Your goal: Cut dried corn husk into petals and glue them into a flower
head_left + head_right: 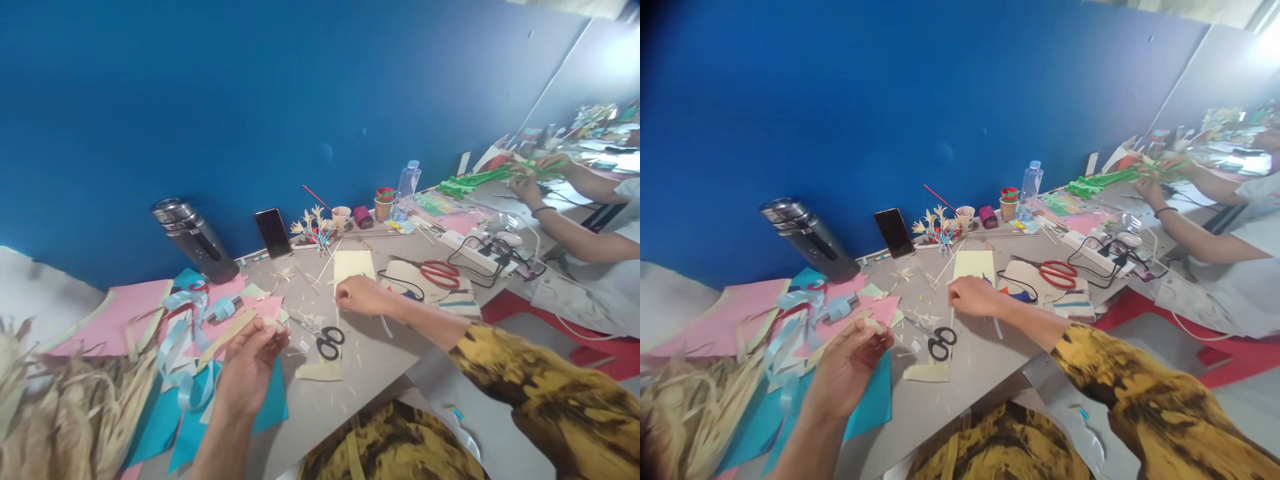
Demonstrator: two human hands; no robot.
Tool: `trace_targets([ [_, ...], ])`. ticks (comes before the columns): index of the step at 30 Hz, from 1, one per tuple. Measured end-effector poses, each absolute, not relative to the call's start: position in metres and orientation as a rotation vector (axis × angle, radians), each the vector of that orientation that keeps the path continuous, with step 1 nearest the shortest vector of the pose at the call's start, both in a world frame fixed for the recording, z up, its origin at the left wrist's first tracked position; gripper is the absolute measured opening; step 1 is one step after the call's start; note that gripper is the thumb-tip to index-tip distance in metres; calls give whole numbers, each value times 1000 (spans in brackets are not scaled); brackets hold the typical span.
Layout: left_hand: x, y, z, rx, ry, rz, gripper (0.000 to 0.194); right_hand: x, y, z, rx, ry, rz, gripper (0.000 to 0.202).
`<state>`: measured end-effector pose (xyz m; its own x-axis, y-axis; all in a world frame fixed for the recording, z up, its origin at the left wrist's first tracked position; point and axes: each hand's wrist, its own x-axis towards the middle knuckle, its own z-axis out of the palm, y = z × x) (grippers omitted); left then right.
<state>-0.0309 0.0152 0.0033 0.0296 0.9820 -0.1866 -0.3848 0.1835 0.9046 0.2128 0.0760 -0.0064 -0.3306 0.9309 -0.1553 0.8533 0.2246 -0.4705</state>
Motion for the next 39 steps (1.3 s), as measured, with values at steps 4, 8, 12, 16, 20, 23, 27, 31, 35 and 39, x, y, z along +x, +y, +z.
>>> trace_targets([
  [4,-26,20,-4,772,1000,1201,16,213,131,1,-1974,-2343,656,22],
  [8,-23,21,-6,754,966,1182,12,204,159,-6,-2066,-2421,762,32],
  [12,-23,22,-6,728,929,1169,14,203,163,-14,-2030,-2438,873,31],
  [16,-24,24,-7,694,904,1155,17,210,159,-16,-1908,-2347,973,24],
  [20,-23,25,-10,725,890,1153,13,215,143,-5,-1699,-2192,1123,19],
  [23,-20,25,-11,759,934,1182,13,213,118,10,-1534,-2099,1291,25],
  [27,-14,21,-7,834,1008,1259,15,202,85,26,-1157,-1798,1699,32],
  [31,-13,15,-2,1054,1086,1297,14,190,65,34,-1015,-1712,1702,26],
  [35,-13,11,0,1147,1095,1296,11,184,59,38,-987,-1740,1641,22],
  [39,-12,12,-1,1085,1018,1276,9,184,60,41,-942,-1743,1670,21],
])
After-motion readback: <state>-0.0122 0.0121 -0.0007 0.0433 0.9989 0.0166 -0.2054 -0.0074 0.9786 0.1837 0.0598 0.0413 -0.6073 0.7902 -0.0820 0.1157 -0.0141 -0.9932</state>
